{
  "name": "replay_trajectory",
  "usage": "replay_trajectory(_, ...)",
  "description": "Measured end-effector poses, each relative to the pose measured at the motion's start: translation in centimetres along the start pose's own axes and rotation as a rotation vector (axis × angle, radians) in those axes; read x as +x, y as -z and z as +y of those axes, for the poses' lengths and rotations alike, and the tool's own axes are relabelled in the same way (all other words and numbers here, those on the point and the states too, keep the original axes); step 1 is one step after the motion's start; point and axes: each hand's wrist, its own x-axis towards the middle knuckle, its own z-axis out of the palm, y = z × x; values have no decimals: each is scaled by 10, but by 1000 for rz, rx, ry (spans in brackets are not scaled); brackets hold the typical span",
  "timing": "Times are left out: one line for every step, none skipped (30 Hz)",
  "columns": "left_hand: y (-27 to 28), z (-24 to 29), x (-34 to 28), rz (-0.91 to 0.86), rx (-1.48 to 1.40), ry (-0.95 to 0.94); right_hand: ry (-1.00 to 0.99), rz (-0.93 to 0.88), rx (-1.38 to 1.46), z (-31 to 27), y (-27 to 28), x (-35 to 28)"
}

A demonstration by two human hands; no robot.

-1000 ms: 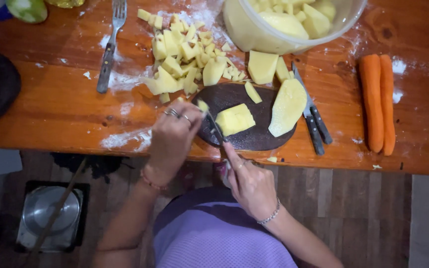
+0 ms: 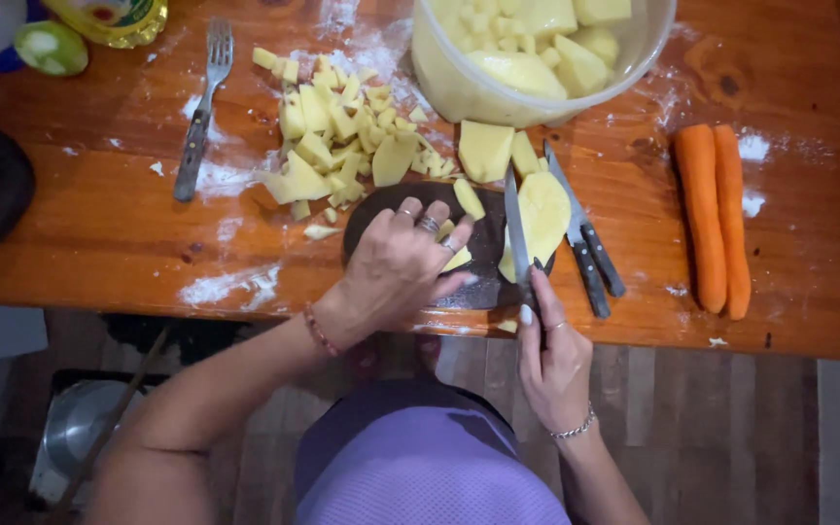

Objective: Dicing peeled potatoes on a cutting board using a knife

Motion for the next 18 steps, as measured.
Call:
replay_trajectory(-4, -3, 4, 2, 3, -4, 1, 4, 1, 3, -1, 0)
replay_trajectory(-8, -4, 6, 30, 33, -25, -2, -1, 14, 6, -1, -2)
replay_trajectory(-12, -5, 7, 58, 63, -46, -6, -6, 28, 9, -1, -5)
replay_trajectory(-11, -6, 8, 59, 65, -49, -5, -3, 28, 10, 0, -5)
replay_trajectory(-10, -7, 9, 54, 48, -65, -4, 4, 42, 10, 0, -4)
replay_trajectory(-9, -7, 10, 48, 30, -82, -4, 10, 55, 10, 2, -5)
replay_trajectory(-7, -8, 10, 48, 30, -86, -5, 14, 55, 10, 4, -5)
replay_trajectory(-5, -8, 10, 50, -22, -38, -5, 14, 43, 9, 6, -4)
replay_trajectory(-2, -9, 11, 51, -75, 11, -5, 15, 30, 9, 8, -4)
replay_trajectory(1, -13, 16, 52, -73, 8, -5, 18, 31, 13, 8, -7)
replay_trajectory(4, -16, 22, 50, -177, 30, 13, 3, -17, 17, 8, -10)
replay_trajectory(7, -20, 27, 48, -281, 53, 30, -11, -65, 22, 9, -13)
replay_trajectory(13, -24, 44, 48, -280, 50, 31, -8, -64, 22, 9, -12)
replay_trajectory(19, -28, 61, 144, -217, 26, 26, -7, -54, 23, 10, -12)
replay_trajectory(26, -31, 79, 239, -154, 2, 22, -6, -44, 24, 11, -11)
replay_trajectory(33, -35, 99, 241, -152, 4, 25, -7, -44, 27, 11, -12)
replay_trajectory(40, -38, 118, 314, -117, -12, 6, -12, -49, 30, 12, -14)
replay_trajectory(48, -43, 138, 388, -81, -28, -12, -17, -56, 33, 12, -14)
